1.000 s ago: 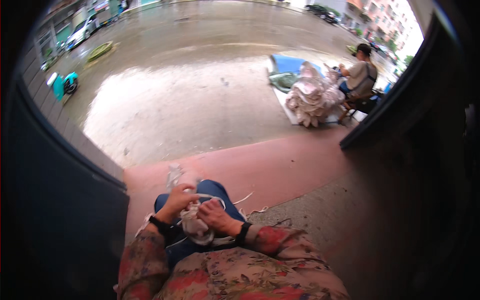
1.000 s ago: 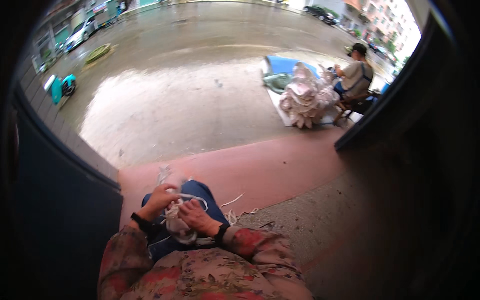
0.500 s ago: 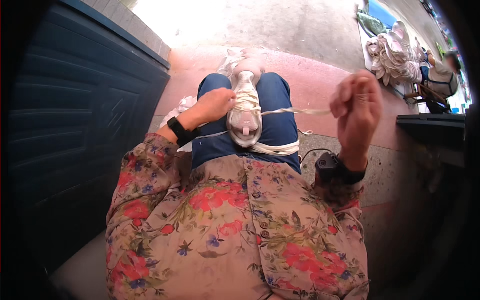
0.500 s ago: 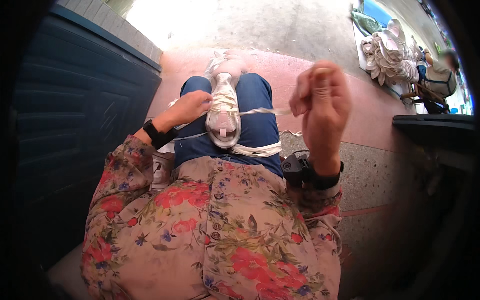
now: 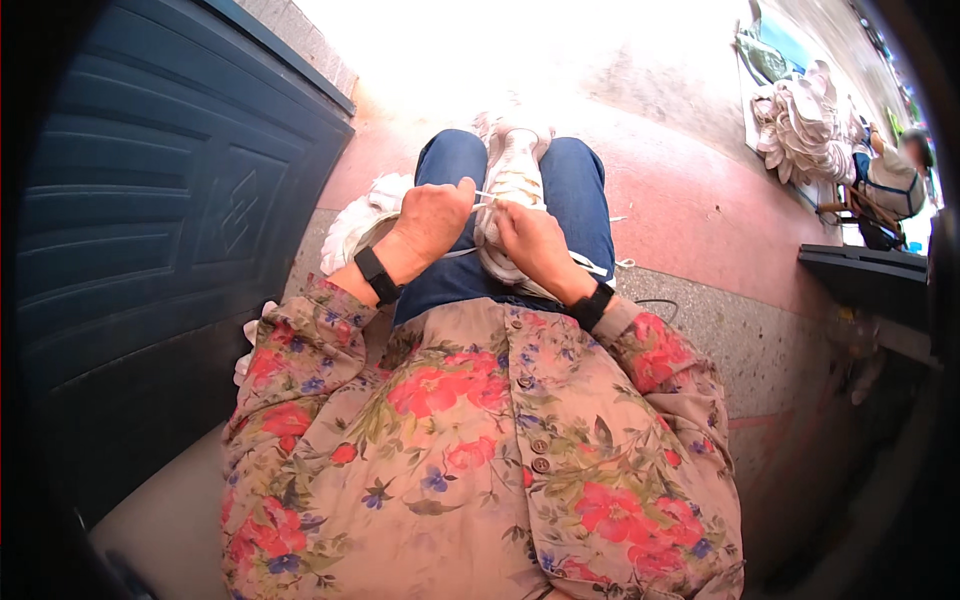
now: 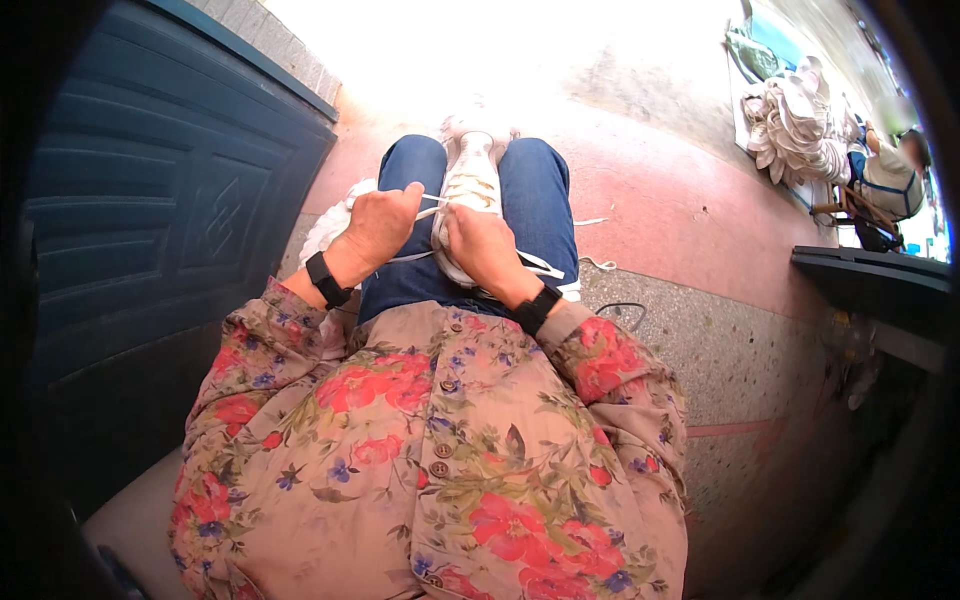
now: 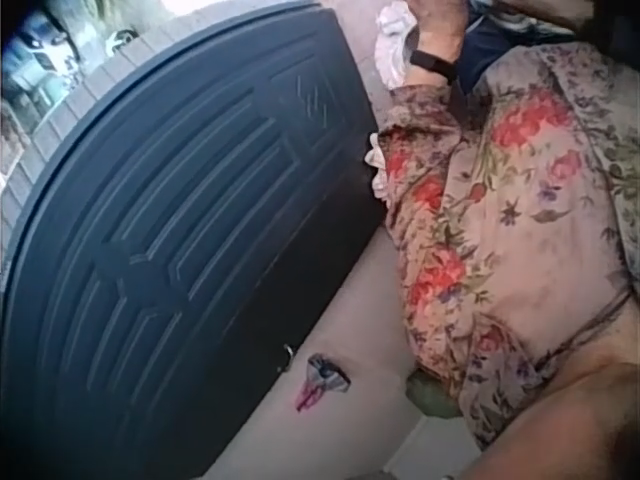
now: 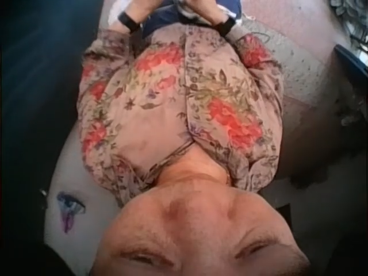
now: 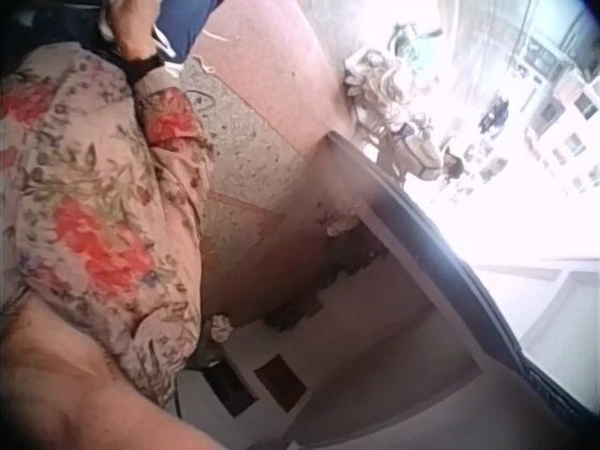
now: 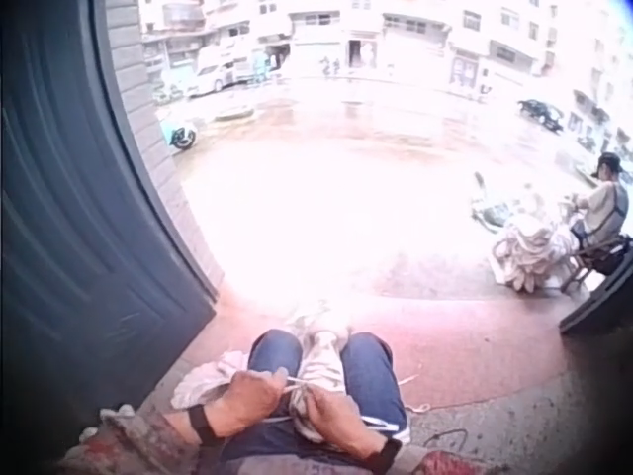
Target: The person laces a shoe by hand, threading the lace through eyelets, pulling it tight, and wrapping the excess around the shoe. They then repeat the entire process on a second shoe.
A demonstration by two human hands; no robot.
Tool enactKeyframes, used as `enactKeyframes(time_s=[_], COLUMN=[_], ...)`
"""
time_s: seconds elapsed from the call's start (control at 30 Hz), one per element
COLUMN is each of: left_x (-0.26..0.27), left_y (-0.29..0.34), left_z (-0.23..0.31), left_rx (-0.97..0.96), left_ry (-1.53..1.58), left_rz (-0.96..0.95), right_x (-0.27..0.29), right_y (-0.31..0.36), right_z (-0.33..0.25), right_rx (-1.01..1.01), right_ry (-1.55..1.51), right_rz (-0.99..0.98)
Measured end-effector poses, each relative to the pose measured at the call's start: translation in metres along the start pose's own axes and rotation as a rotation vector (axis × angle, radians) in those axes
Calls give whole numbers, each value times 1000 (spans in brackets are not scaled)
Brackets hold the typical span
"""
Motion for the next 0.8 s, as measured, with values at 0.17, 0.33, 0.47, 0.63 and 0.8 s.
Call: enactKeyframes(time_s=[0.17, 0.33, 0.47, 0.63, 0.8], left_x=[-16, -22, -25, -29, 2], left_y=[9, 12, 13, 16, 8], left_z=[3, 9, 5, 1, 3], left_rx=[200, 277, 383, 380, 315], left_ry=[44, 95, 222, 480, 600], left_rz=[-12, -4, 41, 100, -203], right_x=[-18, -27, 13, 140, 179], right_y=[-6, -11, -25, -16, -24], right_z=[3, 6, -11, -52, -95], right_rx=[47, 129, 43, 103, 655], right_ry=[226, 385, 25, -1450, -1627], right_rz=[-96, -202, -433, -10, -16])
Point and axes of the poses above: each hand's wrist, its own y-axis away from the middle knuckle, its own x-axis out of the back of the hand, z = x × y, the point moved 1 cm from there along -y, towards the middle knuckle, and after that the axes turned 15 degrees about x, right-handed, at the moved point
